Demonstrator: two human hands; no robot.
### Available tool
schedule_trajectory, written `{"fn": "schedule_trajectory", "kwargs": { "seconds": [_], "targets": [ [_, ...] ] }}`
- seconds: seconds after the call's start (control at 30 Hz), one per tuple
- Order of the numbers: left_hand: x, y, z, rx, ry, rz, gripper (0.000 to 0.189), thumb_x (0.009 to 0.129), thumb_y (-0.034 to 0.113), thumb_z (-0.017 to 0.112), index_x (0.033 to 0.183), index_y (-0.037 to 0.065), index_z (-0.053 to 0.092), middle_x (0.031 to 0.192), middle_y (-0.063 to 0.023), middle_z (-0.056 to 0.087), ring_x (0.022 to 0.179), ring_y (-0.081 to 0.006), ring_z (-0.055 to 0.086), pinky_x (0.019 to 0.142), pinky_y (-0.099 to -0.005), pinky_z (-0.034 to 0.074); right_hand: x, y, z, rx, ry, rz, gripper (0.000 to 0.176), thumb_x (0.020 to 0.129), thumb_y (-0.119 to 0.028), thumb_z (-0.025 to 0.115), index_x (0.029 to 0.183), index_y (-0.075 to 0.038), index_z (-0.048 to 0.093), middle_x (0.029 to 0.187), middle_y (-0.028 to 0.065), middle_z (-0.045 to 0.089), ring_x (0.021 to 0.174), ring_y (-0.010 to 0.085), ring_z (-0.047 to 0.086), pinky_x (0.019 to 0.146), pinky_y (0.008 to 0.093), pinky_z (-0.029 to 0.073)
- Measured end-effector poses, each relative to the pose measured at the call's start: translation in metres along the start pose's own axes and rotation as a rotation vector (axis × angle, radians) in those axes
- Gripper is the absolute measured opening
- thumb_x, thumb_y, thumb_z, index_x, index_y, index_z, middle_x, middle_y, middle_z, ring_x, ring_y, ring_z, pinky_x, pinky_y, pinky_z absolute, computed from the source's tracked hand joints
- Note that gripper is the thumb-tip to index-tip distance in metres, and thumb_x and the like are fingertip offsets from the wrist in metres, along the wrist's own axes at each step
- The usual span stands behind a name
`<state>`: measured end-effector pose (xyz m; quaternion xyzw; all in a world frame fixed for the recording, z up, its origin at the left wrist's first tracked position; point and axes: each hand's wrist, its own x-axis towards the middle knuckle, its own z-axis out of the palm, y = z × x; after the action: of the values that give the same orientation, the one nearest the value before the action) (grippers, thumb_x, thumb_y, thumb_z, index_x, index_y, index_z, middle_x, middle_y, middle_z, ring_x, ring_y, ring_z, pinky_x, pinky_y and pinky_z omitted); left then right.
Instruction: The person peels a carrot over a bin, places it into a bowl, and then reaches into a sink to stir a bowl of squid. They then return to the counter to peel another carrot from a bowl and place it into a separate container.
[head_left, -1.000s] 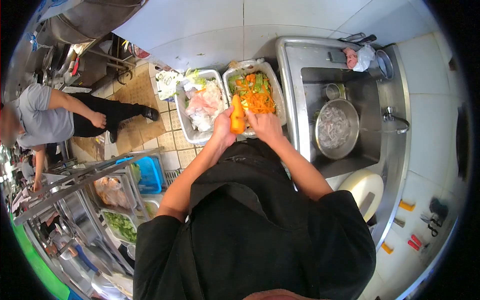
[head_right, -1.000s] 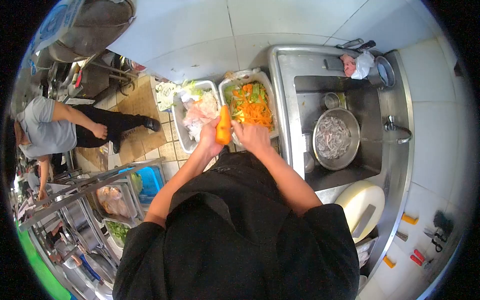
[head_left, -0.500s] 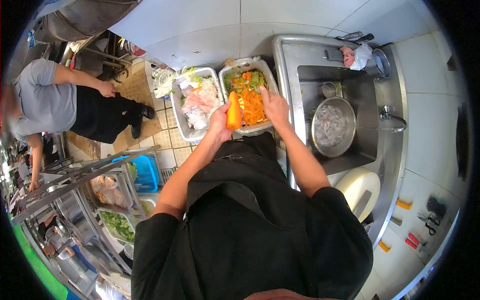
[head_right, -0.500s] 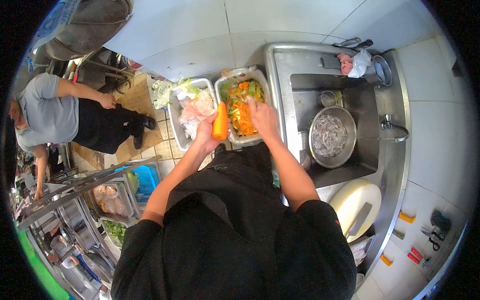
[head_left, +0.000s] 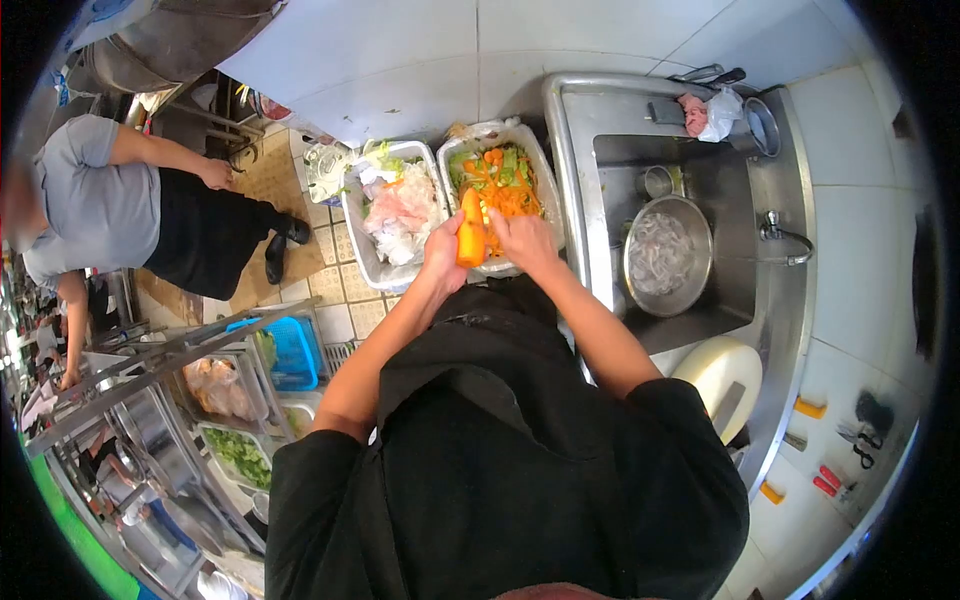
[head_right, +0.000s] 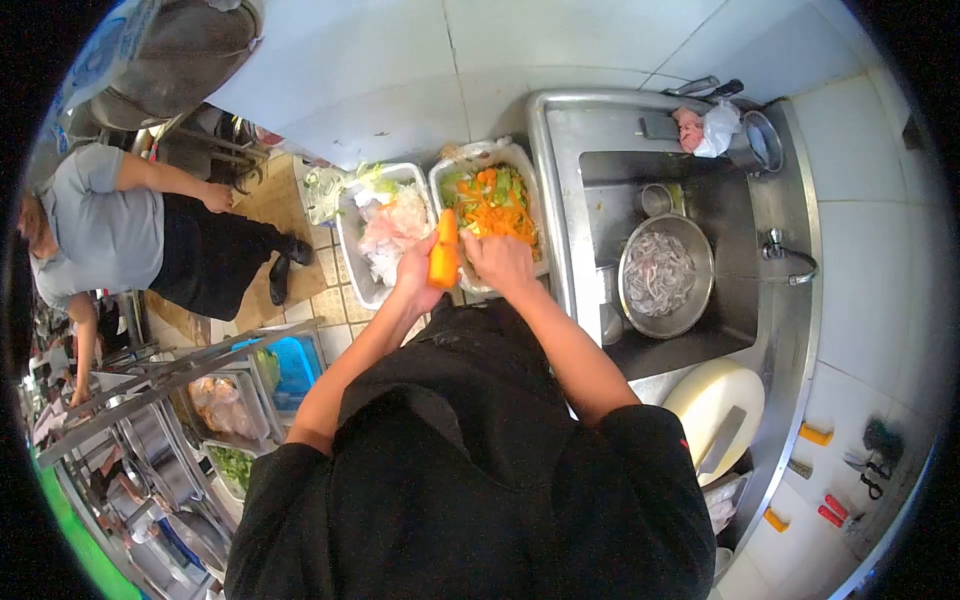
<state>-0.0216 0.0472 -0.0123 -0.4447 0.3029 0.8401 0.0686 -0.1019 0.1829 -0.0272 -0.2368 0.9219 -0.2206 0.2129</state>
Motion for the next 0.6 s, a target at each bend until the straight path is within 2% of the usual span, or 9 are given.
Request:
{"fn": "schedule_trajectory", "kwargs": {
  "seconds": [0.13,0.23,0.33,0.37,0.5,0.6],
  "targets": [
    [-0.021,-0.006,-0.006,0.044,-0.177,-0.068,0.035,0.098,0.035,0.044,0.114,0.006,0.052,0.09,-0.0085,0.061,0.073,-0.023,0.059,0.059,-0.0386,0.049,0.053,0.017,-0.019,-0.155,-0.074,0.06,0.073,0.095,-0.059,0.031,0.076,-0.001,0.07,0.081,0.0232,0.067,0.079,0.0401,0.066,0.07,0.049,0.051],
    [-0.017,-0.001,-0.002,0.038,-0.116,-0.044,0.037,0.098,0.036,0.044,0.116,0.005,0.051,0.093,-0.0098,0.06,0.078,-0.0235,0.059,0.065,-0.0401,0.051,0.074,0.029,-0.039,-0.074,0.01,0.221,0.074,0.094,-0.061,0.03,0.08,0.0,0.07,0.087,0.023,0.068,0.085,0.04,0.065,0.075,0.0494,0.05],
    [0.0,0.001,-0.01,0.014,-0.06,-0.014,0.037,0.098,0.035,0.043,0.117,0.004,0.05,0.096,-0.011,0.06,0.082,-0.0242,0.06,0.07,-0.0423,0.051,0.057,0.019,-0.057,0.013,0.11,0.175,0.075,0.094,-0.062,0.029,0.077,-0.001,0.07,0.083,0.0237,0.067,0.082,0.0407,0.065,0.073,0.051,0.049],
    [0.005,0.001,-0.013,0.005,-0.054,-0.01,0.037,0.098,0.035,0.043,0.117,0.004,0.05,0.097,-0.0115,0.06,0.083,-0.0245,0.06,0.071,-0.0432,0.051,0.053,0.021,-0.047,-0.007,0.07,0.155,0.074,0.094,-0.062,0.03,0.073,-0.002,0.069,0.078,0.0235,0.066,0.078,0.0399,0.064,0.07,0.0511,0.047],
    [0.011,-0.003,-0.013,-0.131,-0.029,-0.004,0.037,0.099,0.033,0.041,0.118,0.003,0.049,0.098,-0.0129,0.061,0.083,-0.0261,0.06,0.075,-0.0439,0.05,-0.016,-0.015,-0.026,0.029,0.08,-0.122,0.063,0.092,-0.057,0.042,0.067,-0.005,0.067,0.062,0.0187,0.062,0.061,0.0367,0.063,0.058,0.0469,0.048],
    [0.023,-0.012,-0.024,-0.219,-0.024,0.009,0.036,0.099,0.032,0.039,0.117,0.002,0.049,0.097,-0.0137,0.061,0.083,-0.027,0.06,0.076,-0.0428,0.049,-0.039,-0.027,-0.016,0.118,0.142,-0.169,0.059,0.092,-0.053,0.046,0.065,-0.005,0.067,0.06,0.018,0.062,0.057,0.0366,0.062,0.054,0.0469,0.047]
  ]
}}
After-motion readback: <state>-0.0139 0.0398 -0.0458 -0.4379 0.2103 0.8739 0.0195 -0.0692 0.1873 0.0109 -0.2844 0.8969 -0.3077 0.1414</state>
